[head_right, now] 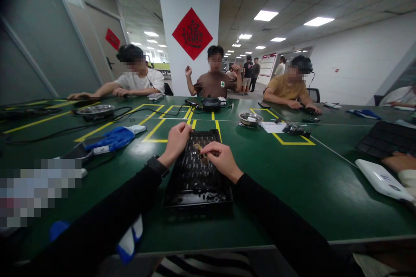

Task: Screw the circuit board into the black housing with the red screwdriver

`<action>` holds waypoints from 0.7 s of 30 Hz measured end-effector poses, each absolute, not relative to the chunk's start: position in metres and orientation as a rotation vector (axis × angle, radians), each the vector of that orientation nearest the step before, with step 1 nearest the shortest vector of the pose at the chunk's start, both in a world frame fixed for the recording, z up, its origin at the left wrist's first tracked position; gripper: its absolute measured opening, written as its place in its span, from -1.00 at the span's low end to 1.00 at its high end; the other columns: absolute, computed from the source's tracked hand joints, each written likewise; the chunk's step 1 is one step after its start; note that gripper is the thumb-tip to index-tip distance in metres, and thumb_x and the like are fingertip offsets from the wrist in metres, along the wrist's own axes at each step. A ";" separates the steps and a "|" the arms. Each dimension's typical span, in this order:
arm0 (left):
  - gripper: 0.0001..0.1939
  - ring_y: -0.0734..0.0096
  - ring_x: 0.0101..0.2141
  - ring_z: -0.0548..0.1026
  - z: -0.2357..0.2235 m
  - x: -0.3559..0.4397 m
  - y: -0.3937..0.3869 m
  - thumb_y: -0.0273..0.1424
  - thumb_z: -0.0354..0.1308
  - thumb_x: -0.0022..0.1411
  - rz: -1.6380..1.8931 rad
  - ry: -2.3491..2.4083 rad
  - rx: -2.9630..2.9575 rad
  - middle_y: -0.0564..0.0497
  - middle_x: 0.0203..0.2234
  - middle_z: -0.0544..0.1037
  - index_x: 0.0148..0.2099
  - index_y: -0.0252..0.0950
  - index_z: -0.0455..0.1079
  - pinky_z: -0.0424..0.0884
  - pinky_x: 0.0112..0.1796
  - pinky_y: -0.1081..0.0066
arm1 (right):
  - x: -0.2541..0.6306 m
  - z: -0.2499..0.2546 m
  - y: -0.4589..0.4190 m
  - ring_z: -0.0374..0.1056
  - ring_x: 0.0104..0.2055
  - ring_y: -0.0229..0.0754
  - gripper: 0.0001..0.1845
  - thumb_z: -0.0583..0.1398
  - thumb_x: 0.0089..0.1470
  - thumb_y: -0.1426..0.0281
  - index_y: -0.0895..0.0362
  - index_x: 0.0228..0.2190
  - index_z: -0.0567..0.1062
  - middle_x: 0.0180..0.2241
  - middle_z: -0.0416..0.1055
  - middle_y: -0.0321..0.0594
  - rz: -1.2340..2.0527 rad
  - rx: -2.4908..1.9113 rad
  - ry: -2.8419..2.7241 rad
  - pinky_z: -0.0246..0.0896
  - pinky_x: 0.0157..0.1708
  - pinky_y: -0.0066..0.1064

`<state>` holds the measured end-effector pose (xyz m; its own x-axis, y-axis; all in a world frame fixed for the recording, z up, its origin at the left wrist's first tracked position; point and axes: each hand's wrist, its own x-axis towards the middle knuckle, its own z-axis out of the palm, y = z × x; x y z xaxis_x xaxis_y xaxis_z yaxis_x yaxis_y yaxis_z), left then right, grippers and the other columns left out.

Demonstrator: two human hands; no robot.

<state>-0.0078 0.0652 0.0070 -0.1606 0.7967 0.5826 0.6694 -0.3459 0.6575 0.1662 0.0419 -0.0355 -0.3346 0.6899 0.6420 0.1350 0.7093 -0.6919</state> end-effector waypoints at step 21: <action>-0.59 0.39 -0.42 0.39 -0.027 -0.013 0.058 -0.17 -0.22 0.26 1.212 1.747 2.136 0.03 -0.50 0.46 -0.42 -0.25 0.34 0.23 -0.36 0.44 | 0.163 -0.035 0.040 0.33 -0.24 -0.21 -0.70 0.03 0.02 0.63 0.11 -0.33 0.49 -0.32 0.45 -0.23 0.396 -0.690 -2.043 0.21 -0.18 -0.35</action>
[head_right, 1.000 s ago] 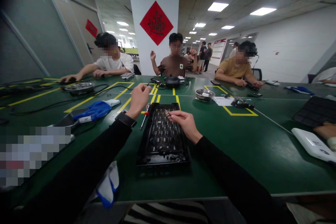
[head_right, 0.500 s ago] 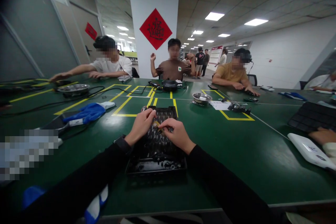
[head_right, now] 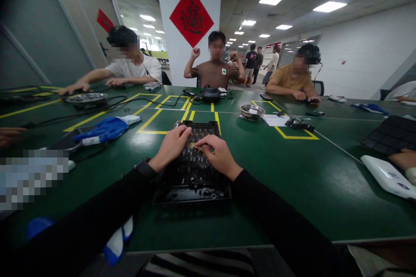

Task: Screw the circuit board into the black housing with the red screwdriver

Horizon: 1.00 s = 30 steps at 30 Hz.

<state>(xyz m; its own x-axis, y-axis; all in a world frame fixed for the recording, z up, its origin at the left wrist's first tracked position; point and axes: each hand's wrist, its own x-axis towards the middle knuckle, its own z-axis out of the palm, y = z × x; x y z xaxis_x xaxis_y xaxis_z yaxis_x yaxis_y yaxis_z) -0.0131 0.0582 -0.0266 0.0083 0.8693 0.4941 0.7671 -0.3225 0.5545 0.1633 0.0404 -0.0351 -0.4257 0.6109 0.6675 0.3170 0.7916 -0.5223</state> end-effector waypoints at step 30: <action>-0.56 0.29 -0.29 0.41 -0.020 -0.056 0.111 -0.23 -0.37 0.29 1.652 2.283 1.448 -0.08 -0.37 0.48 -0.39 -0.26 0.28 0.24 -0.26 0.37 | 0.164 -0.035 0.038 0.31 -0.26 -0.21 -0.71 0.03 0.00 0.63 0.13 -0.35 0.49 -0.34 0.43 -0.22 0.363 -0.655 -2.065 0.19 -0.21 -0.35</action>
<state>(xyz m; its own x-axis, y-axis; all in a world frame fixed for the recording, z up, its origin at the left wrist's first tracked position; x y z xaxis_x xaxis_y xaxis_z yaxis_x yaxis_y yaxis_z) -0.0560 0.1107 -0.0198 -0.5820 0.6446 0.4957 0.6722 0.0384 0.7393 0.1637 0.0375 -0.0346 -0.4444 0.5783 0.6841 0.3107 0.8158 -0.4878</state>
